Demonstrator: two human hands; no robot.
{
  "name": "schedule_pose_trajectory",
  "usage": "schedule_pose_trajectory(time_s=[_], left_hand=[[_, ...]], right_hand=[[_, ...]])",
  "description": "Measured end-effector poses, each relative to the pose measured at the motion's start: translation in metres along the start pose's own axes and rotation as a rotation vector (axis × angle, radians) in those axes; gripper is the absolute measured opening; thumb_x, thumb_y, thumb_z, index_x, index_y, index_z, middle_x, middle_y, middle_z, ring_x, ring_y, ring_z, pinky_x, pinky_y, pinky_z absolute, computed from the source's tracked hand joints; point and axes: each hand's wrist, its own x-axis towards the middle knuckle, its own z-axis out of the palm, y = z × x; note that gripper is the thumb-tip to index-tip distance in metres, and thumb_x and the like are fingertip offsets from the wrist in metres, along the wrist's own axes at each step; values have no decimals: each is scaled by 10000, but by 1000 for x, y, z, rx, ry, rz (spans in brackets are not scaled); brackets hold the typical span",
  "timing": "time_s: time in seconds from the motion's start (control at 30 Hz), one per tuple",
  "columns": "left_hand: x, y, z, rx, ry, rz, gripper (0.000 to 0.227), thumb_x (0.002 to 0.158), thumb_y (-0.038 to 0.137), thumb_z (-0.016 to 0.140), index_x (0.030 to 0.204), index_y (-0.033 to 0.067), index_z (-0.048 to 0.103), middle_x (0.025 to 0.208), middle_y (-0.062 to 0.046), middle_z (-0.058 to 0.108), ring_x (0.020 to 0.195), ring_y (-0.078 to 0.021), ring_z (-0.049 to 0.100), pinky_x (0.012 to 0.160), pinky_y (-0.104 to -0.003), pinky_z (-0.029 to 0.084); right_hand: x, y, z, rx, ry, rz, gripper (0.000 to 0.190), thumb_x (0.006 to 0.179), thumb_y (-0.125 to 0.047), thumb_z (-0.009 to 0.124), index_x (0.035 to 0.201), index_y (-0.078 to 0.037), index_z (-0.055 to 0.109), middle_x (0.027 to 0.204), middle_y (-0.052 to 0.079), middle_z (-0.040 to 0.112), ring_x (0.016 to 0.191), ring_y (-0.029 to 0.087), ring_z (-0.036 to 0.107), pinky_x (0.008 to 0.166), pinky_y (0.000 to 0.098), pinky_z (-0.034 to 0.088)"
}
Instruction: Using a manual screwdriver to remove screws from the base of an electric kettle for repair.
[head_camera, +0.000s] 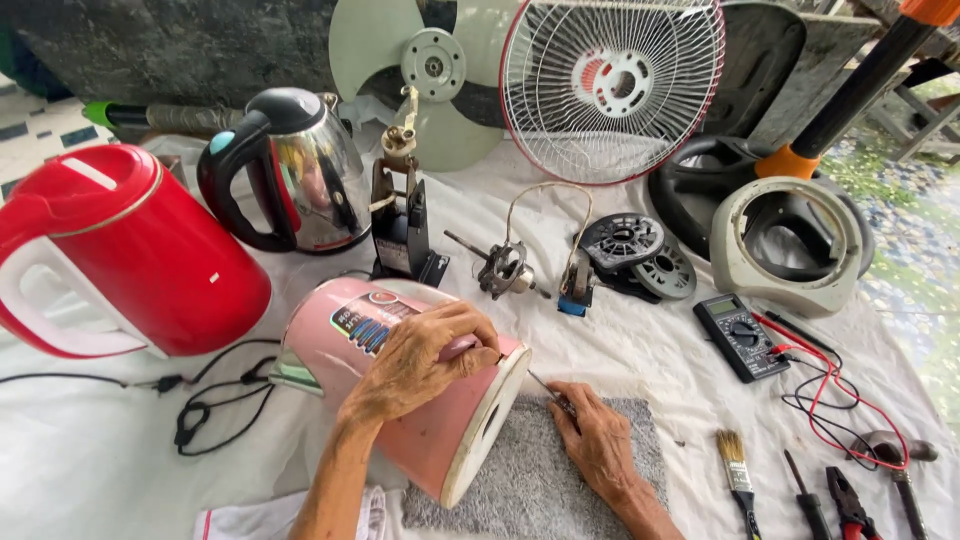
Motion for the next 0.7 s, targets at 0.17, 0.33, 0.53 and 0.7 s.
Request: schedule_pose_trajectory(time_s=[0.17,0.33,0.53,0.7], left_hand=[[0,3,0,26,7,9,172,977,329,635,905,180,685,956,56,716,768,-114,648,712,-279,499],[1,3,0,24,22,22,197,980,338,627,898,171,691,953,54,725,724,-99,650,668,-264,508],[3,3,-1,16,13,36,204,988,341,618,909,165,683,940,42,713,764,-125,647,712,-281,499],[3,3,-2,13,11,54,177,988,302,622,904,151,664,931,44,704,846,-149,635,748,-296,490]], right_hand=[[-6,8,9,-45,-17,-28,304,999,-321,589,1276,-197,606,1050,-16,721,635,113,688,446,259,546],[-6,8,10,-53,-32,-25,300,1006,-307,580,1285,-197,591,1010,-7,702,609,111,672,455,259,570],[-5,2,7,-112,-7,-52,292,998,-305,597,1279,-227,609,968,-47,653,594,116,631,400,280,497],[-6,3,7,-115,-8,-60,294,994,-294,604,1280,-223,607,949,-41,641,591,112,618,406,270,500]])
